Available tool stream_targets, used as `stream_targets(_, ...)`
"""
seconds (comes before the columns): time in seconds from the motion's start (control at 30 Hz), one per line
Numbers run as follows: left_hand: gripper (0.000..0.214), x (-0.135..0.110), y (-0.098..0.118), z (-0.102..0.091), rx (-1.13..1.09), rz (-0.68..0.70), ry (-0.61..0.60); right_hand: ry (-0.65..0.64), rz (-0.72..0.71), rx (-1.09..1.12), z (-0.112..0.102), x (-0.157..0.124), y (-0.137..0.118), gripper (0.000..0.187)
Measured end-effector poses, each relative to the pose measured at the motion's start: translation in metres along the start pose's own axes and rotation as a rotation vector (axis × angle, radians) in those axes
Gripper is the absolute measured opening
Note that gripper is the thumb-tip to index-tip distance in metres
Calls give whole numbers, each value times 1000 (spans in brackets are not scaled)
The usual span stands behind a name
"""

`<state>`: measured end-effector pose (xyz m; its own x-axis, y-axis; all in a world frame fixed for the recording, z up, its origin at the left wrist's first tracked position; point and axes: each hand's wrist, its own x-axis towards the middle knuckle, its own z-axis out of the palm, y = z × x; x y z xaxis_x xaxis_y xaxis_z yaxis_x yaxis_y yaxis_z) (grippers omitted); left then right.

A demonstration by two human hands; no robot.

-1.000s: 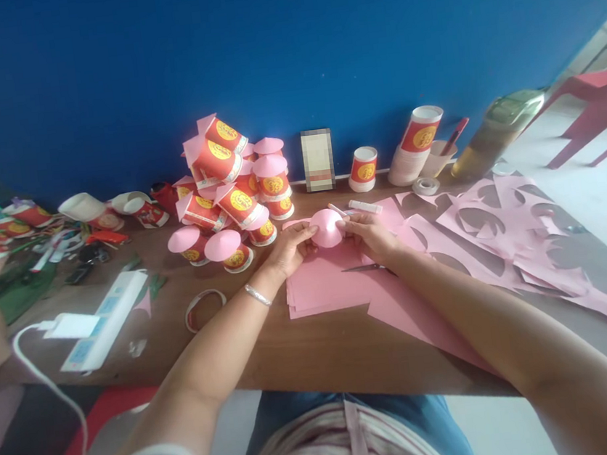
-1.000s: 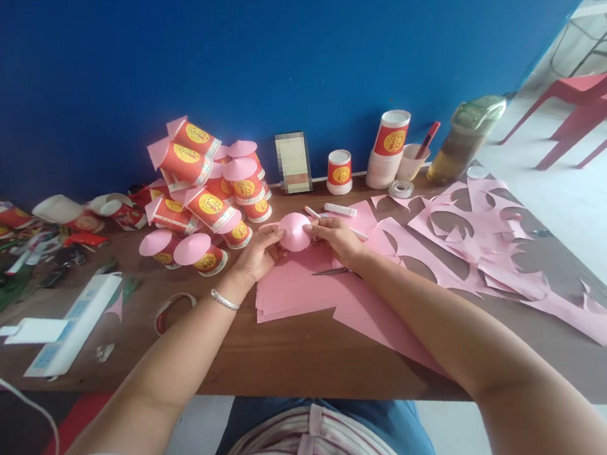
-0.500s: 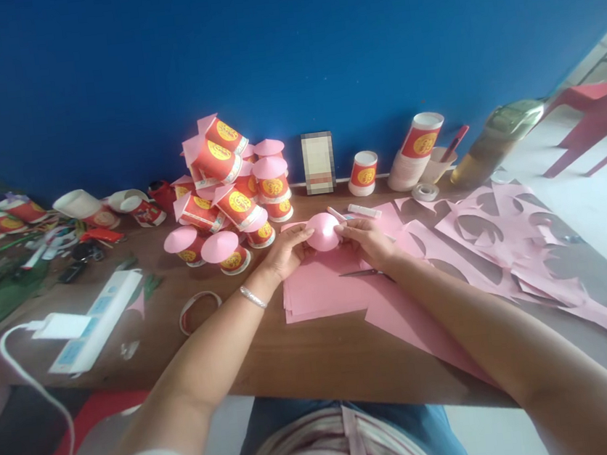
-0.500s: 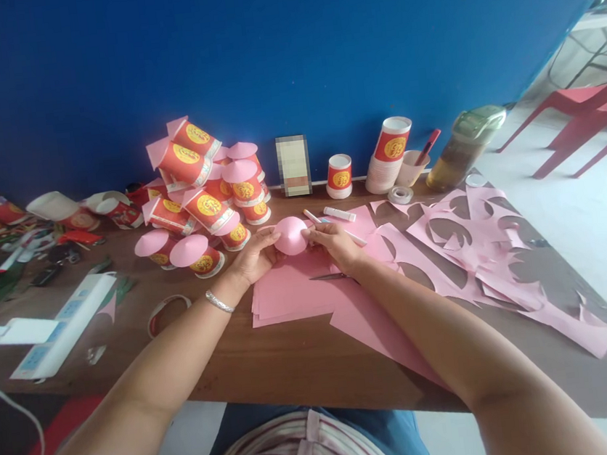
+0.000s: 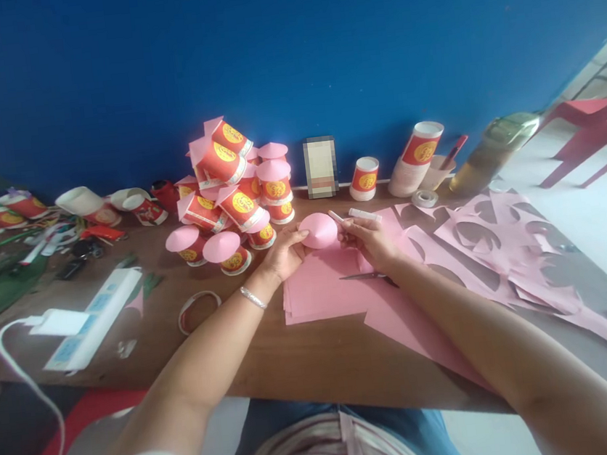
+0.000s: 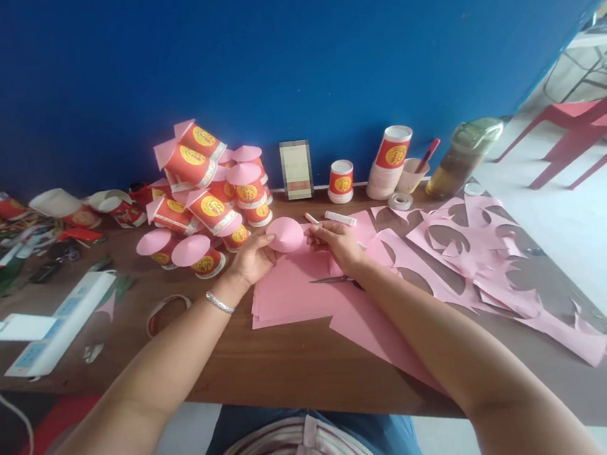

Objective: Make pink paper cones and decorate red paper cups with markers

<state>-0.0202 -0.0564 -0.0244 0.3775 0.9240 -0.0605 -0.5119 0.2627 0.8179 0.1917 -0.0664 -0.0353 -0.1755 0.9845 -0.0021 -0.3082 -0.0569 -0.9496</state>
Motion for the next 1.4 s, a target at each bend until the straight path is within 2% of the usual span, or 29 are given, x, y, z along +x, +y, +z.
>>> stream_targets(0.2,30,-1,0,2,36,25,-31,-29,-21,-154,1,0,0,43)
stream_targets(0.43,26,-1,-2,0,-22,53,12,-48,-69,-413,1,-2,-2,44)
stream_targets(0.63,27,-1,-5,-3,-64,37,-51,-120,-3,-675,7,0,-17,28)
stream_targets(0.7,28,-1,-5,-3,-67,42,-52,-159,-24,-833,7,-3,-27,17)
stream_targets(0.8,26,1,-5,-3,-101,53,-23,-255,-146,-1213,3,-17,-43,4)
stream_targets(0.93,25,6,-4,-5,-186,58,94,-358,-283,-1624,-8,-51,-53,12)
stream_targets(1.1,21,8,-1,-4,-275,48,191,-418,-456,-1947,-20,-81,-41,20)
stream_targets(1.23,20,8,0,-2,-288,18,220,-414,-535,-2012,-24,-89,-32,21)
stream_targets(1.4,17,9,-1,-5,-275,-15,219,-430,-534,-1972,-27,-87,-33,23)
